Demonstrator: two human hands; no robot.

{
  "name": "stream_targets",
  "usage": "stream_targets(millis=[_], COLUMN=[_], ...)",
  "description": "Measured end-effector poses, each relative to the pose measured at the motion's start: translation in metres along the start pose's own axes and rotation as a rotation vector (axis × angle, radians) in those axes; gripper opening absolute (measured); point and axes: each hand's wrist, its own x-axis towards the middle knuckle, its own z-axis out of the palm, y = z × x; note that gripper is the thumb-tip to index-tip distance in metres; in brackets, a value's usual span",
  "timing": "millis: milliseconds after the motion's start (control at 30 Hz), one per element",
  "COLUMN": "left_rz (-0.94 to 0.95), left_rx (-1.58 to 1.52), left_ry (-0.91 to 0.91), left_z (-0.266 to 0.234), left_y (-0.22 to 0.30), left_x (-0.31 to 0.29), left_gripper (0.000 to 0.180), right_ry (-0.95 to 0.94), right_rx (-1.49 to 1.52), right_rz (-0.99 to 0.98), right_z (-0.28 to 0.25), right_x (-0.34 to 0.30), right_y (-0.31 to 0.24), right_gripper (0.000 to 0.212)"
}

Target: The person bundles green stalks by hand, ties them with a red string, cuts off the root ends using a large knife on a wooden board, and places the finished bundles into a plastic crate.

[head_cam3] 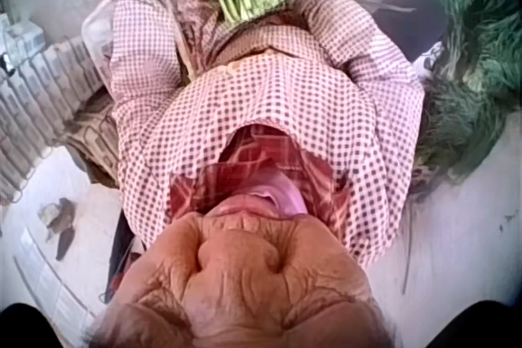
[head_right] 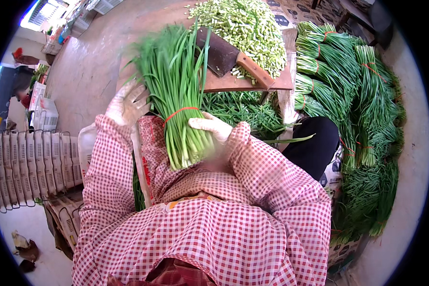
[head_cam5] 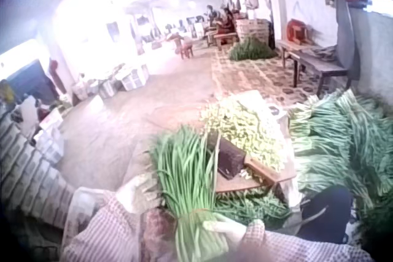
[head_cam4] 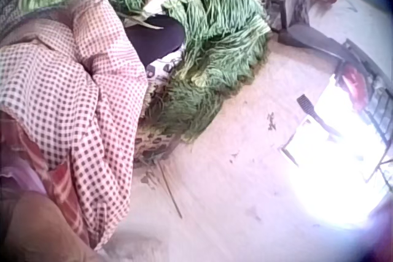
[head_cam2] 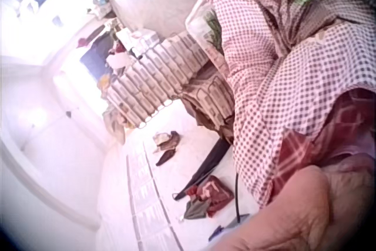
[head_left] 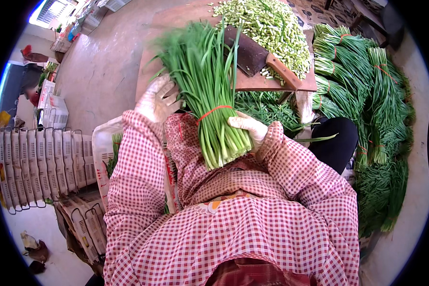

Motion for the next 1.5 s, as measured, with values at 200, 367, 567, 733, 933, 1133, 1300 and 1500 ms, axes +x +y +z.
stream_targets(millis=[200,367,567,733,933,1133,1300,1500], left_rz=[0.109,-0.098,0.174,0.121,0.069,0.115,0.180,0.441], left_rx=[0.590,0.393,-0.200,-0.336,-0.339,-0.514,-0.545,-0.321], left_ry=[0.085,-0.640,-0.563,-0.303,-0.179,-0.292,-0.581,-0.183], left_z=[-0.043,-0.047,-0.007,0.019,0.034,0.025,0.031,0.004], left_y=[0.013,-0.040,-0.079,-0.071,-0.058,-0.062,-0.031,-0.030], left_x=[-0.050,-0.059,-0.033,-0.045,-0.065,-0.066,-0.063,-0.035], left_gripper=[0.089,0.110,0.103,0.088,0.086,0.082,0.068,0.062], right_ry=[-0.038,-0.129,0.069,0.180,-0.035,-0.109,0.078,-0.371], right_rx=[0.255,0.190,-0.112,-0.604,-0.849,-0.701,-1.478,-0.625], right_rz=[0.009,-0.009,-0.086,-0.030,-0.133,-0.137,-0.272,-0.810], right_z=[0.022,0.031,0.052,0.080,0.073,0.070,0.101,0.103], right_x=[-0.013,-0.007,0.000,-0.036,-0.015,0.004,0.001,-0.004], right_y=[-0.020,-0.034,-0.021,-0.069,-0.051,-0.055,-0.086,-0.087], right_gripper=[0.048,0.043,0.063,0.083,0.087,0.085,0.076,0.026])
